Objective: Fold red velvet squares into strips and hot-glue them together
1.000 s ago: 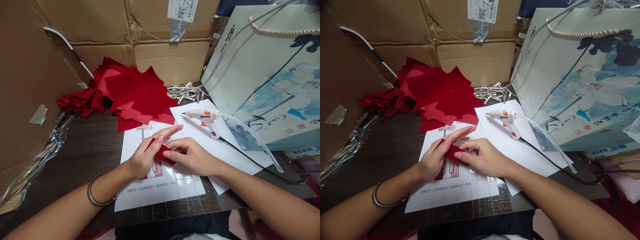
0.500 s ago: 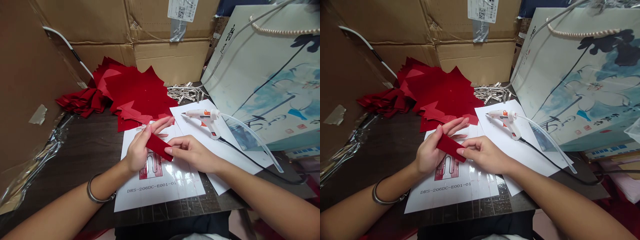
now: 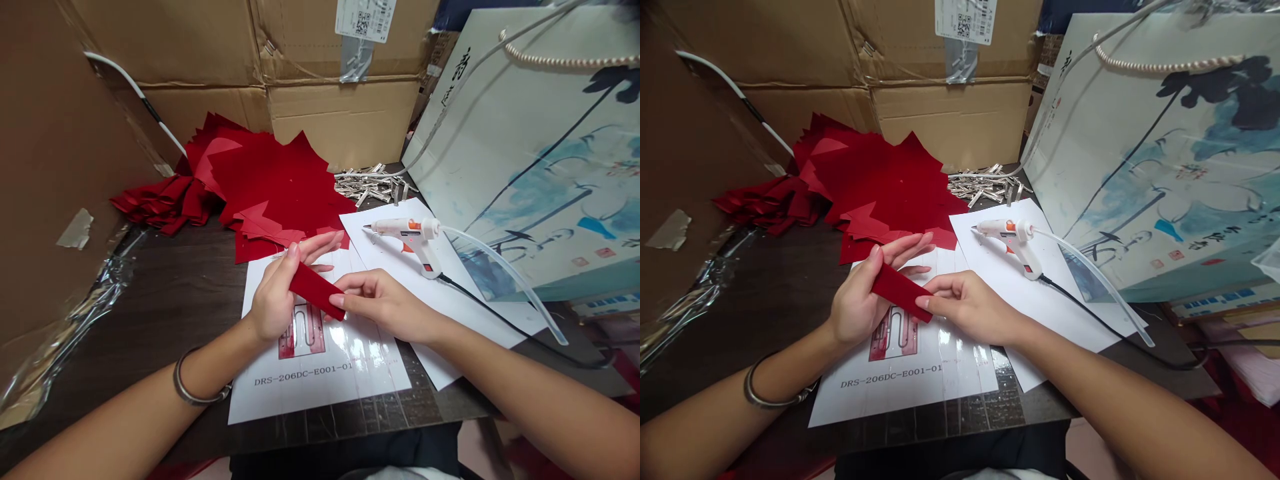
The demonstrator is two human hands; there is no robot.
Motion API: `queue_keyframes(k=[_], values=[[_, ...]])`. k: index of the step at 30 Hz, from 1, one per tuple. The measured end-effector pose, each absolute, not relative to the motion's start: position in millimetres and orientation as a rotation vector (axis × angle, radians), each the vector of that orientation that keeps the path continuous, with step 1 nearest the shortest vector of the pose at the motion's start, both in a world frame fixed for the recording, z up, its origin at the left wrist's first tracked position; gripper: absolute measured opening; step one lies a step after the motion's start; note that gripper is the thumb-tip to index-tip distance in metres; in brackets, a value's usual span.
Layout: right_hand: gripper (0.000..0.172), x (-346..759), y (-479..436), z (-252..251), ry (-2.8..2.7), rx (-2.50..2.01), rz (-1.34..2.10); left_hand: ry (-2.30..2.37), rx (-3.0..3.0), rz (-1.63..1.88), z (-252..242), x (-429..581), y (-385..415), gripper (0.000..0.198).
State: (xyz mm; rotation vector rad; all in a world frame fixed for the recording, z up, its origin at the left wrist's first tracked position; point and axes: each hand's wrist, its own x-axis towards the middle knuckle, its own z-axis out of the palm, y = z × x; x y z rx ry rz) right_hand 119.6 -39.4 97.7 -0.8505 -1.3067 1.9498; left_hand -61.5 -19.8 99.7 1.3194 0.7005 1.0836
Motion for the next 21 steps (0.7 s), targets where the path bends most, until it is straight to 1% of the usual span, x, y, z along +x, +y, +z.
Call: queue_keyframes(k=[3,6,8,13,17,21], values=[[0.016,120.2,-38.4,97.7,-1.307,-0.852,1.924,0.702,1.291,1.065,99.4,-62.2,-19.3,0.052],[0.014,120.6,-37.6,98.8,-1.289,-0.866,1.873,0.689,1.245,1.031,98.9,-62.7,-17.8,0.07],[0.013,120.8,-37.0,100.2,-1.267,-0.897,1.805,0.687,1.248,1.067,97.9,-62.9,-16.0,0.076],[0.016,122.5,-35.7,103.0,-1.24,-1.018,1.628,0.7,1.392,1.145,93.1,-64.2,-12.7,0.066],[0.017,122.5,-36.0,103.5,-1.265,-1.021,1.641,0.722,1.495,1.112,93.5,-63.9,-16.9,0.068],[0.018,121.3,-36.9,104.3,-1.346,-0.997,1.643,0.801,1.473,1.057,98.8,-62.0,-23.5,0.067]])
